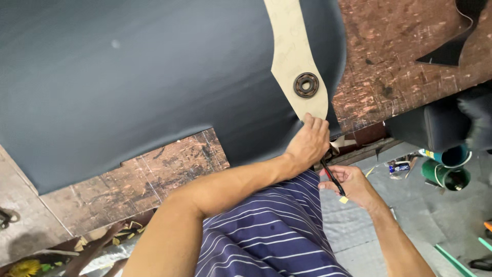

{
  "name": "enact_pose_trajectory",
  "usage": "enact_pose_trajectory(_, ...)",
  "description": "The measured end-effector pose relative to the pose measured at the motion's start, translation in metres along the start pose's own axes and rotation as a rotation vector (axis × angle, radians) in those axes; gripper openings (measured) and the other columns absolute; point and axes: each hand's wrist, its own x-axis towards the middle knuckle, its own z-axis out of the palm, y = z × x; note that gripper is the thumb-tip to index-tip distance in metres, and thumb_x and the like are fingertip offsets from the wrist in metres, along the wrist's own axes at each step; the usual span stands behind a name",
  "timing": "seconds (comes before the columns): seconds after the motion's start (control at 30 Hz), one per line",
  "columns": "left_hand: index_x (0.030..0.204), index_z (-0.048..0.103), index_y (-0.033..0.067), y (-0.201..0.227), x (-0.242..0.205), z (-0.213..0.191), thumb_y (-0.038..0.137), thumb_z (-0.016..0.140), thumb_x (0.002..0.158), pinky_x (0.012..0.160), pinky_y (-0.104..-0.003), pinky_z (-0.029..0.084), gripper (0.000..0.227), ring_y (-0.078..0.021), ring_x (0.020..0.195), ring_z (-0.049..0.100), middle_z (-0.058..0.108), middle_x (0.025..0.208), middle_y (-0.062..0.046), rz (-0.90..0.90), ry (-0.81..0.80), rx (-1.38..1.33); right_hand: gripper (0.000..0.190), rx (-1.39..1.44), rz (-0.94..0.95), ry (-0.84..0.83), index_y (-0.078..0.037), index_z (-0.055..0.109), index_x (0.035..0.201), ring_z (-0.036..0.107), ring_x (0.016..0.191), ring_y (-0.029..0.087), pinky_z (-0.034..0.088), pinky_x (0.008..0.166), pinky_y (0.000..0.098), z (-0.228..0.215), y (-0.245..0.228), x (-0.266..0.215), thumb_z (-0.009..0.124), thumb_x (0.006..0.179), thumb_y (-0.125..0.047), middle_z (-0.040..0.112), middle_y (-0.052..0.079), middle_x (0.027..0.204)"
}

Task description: The person uses shears to cut a large sheet of black leather along the edge of a beige paper template. They hold the template in place with weights and trim the leather to match the template's shape.

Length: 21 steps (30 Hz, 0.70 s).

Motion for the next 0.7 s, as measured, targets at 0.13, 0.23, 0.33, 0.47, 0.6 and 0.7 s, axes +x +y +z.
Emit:
enact_pose_trajectory(0.13, 0.110, 0.074, -0.0002, 0.008, 0.001, -0.012, 0.027, 0.056, 0.090, 0.106, -0.058, 0.039, 0.039, -0.0331, 0.102, 0.060, 0.064, 0.100, -0.015, -0.018, -0.069, 0.055, 0.040, 0.027, -0.004, -0.018, -0.002, 0.078, 0.109, 0.047, 0.055, 0.004, 0.035, 0.048, 0.0226, 0.000, -0.007, 0.000, 0.089, 0.071, -0.009, 0.067, -0.003, 0.069)
enact_pose_trajectory(0.23, 0.107, 0.074, 0.0023, 0.009, 0.000, -0.022, 0.036, 0.056, 0.077, 0.103, -0.061, 0.037, 0.049, -0.0345, 0.105, 0.059, 0.064, 0.103, -0.019, 0.075, -0.194, 0.076, 0.041, 0.034, -0.027, -0.025, 0.000, 0.077, 0.110, 0.049, 0.057, 0.003, 0.036, 0.050, 0.0215, 0.003, -0.018, 0.004, 0.089, 0.072, -0.008, 0.069, -0.004, 0.071)
enact_pose_trajectory(0.33, 0.107, 0.076, 0.0024, 0.010, 0.002, -0.023, 0.027, 0.056, 0.090, 0.106, -0.063, 0.036, 0.036, -0.0363, 0.102, 0.061, 0.065, 0.101, -0.018, -0.003, -0.122, 0.068, 0.042, 0.071, 0.011, -0.004, 0.000, 0.076, 0.112, 0.049, 0.057, 0.003, 0.036, 0.050, 0.0220, 0.004, -0.026, 0.007, 0.088, 0.072, -0.007, 0.071, -0.003, 0.073)
enact_pose_trajectory(0.47, 0.108, 0.076, 0.0032, 0.010, 0.004, -0.020, 0.027, 0.057, 0.090, 0.106, -0.063, 0.036, 0.036, -0.0367, 0.104, 0.061, 0.065, 0.103, -0.019, 0.012, -0.159, 0.052, 0.045, 0.052, -0.026, 0.012, -0.001, 0.077, 0.113, 0.046, 0.055, 0.005, 0.034, 0.049, 0.0246, 0.006, -0.022, 0.008, 0.089, 0.070, -0.008, 0.071, -0.001, 0.071)
enact_pose_trajectory(0.6, 0.109, 0.075, 0.0058, 0.011, 0.004, -0.025, 0.031, 0.055, 0.089, 0.104, -0.064, 0.037, 0.038, -0.0373, 0.103, 0.061, 0.065, 0.104, -0.020, 0.031, -0.179, 0.031, 0.043, 0.001, -0.070, 0.042, 0.001, 0.078, 0.106, 0.046, 0.055, 0.006, 0.036, 0.047, 0.0269, 0.006, -0.014, 0.016, 0.094, 0.067, -0.008, 0.059, -0.004, 0.067)
enact_pose_trajectory(0.7, 0.111, 0.075, 0.0054, 0.006, 0.008, -0.026, 0.032, 0.054, 0.090, 0.105, -0.064, 0.036, 0.040, -0.0369, 0.104, 0.060, 0.065, 0.106, -0.019, 0.044, -0.216, 0.033, 0.038, 0.009, -0.076, 0.007, 0.000, 0.077, 0.102, 0.050, 0.058, 0.005, 0.039, 0.049, 0.0253, 0.000, -0.014, 0.024, 0.092, 0.069, -0.009, 0.062, -0.005, 0.068)
